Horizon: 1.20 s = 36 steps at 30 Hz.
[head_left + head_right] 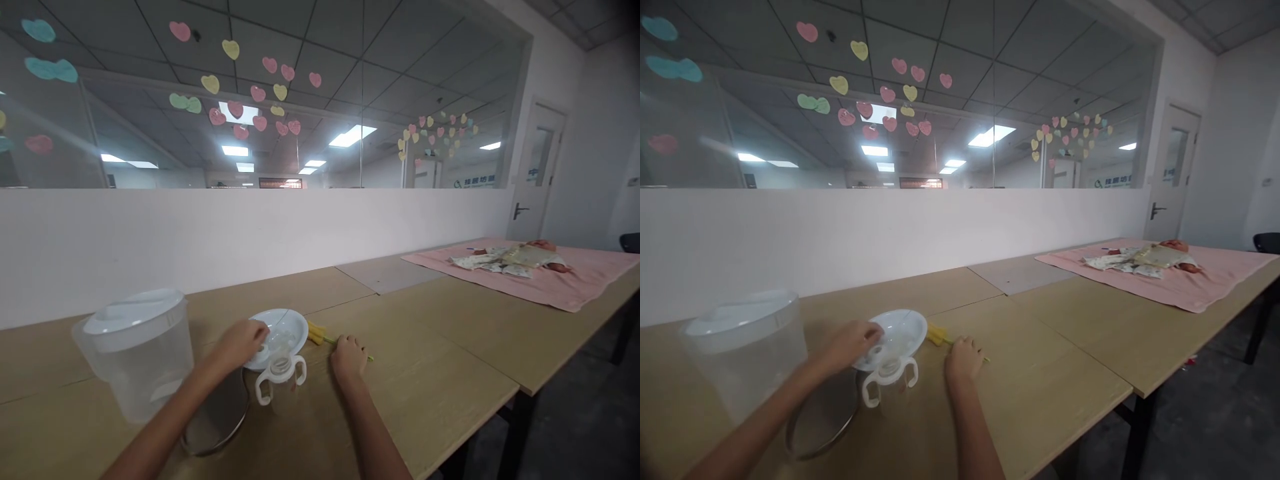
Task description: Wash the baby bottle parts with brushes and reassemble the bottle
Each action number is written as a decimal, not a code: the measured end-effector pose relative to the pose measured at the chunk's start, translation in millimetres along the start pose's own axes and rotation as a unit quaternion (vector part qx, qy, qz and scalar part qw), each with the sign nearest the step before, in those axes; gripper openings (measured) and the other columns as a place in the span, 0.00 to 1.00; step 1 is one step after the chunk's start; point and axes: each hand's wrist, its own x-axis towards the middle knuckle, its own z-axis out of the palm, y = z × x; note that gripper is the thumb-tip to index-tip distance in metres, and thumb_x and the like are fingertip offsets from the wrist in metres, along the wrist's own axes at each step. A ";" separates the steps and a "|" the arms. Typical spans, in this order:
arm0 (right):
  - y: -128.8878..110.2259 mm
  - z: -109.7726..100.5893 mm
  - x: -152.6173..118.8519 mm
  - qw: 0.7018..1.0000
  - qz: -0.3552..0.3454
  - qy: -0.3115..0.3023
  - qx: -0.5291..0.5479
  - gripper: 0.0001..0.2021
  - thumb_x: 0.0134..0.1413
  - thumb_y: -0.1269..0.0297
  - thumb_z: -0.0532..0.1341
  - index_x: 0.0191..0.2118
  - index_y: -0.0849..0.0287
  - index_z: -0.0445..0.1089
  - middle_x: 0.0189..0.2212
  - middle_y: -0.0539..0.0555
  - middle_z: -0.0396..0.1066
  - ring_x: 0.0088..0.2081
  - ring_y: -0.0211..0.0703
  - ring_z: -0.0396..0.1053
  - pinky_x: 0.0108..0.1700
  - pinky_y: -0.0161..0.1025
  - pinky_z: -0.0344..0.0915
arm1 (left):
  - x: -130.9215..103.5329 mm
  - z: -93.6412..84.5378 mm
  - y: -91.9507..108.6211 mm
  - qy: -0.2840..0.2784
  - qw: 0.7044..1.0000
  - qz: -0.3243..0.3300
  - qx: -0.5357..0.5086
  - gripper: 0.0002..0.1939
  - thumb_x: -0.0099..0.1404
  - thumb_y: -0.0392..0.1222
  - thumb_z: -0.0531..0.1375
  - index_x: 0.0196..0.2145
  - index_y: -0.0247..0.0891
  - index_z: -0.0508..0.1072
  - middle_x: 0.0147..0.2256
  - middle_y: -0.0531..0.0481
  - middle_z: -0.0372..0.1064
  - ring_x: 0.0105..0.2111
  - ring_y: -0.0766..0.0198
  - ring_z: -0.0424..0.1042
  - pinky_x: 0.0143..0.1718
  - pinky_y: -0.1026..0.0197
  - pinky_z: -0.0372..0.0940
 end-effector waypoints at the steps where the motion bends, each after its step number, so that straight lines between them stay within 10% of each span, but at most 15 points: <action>1: 0.5 0.1 0.3 1.000 -0.006 -0.004 -0.004 0.13 0.49 0.76 0.50 0.37 0.64 0.70 0.38 0.64 0.69 0.43 0.53 0.66 0.41 0.45 0.57 | 10.5 16.3 3.4 -0.034 0.998 0.004 0.045 0.15 0.60 0.41 0.48 0.30 0.39 0.75 0.34 0.45 0.73 0.36 0.59 0.70 0.36 0.62 0.59; 6: -0.3 4.0 7.0 1.000 -0.004 0.002 -0.012 0.15 0.51 0.80 0.48 0.35 0.62 0.71 0.35 0.64 0.70 0.39 0.50 0.70 0.36 0.40 0.60 | 38.7 61.9 -2.1 -0.069 0.995 -0.030 0.068 0.10 0.52 0.33 0.52 0.28 0.34 0.73 0.34 0.39 0.72 0.35 0.51 0.71 0.32 0.57 0.59; 16: -20.2 -6.7 -0.3 0.999 0.001 0.013 0.043 0.12 0.54 0.74 0.47 0.38 0.59 0.66 0.33 0.58 0.72 0.31 0.47 0.71 0.23 0.34 0.52 | 57.0 71.3 -22.8 -0.083 0.996 -0.021 -0.005 0.15 0.44 0.34 0.56 0.33 0.39 0.70 0.35 0.47 0.70 0.36 0.57 0.69 0.30 0.63 0.58; 36: -24.8 2.9 -16.5 0.922 -0.211 0.155 0.284 0.22 0.61 0.56 0.43 0.26 0.60 0.66 0.18 0.51 0.68 0.21 0.36 0.64 0.24 0.31 0.49 | 33.7 23.8 -7.6 0.060 0.978 0.075 -0.184 0.14 0.60 0.46 0.49 0.33 0.37 0.71 0.29 0.48 0.71 0.29 0.61 0.68 0.29 0.64 0.56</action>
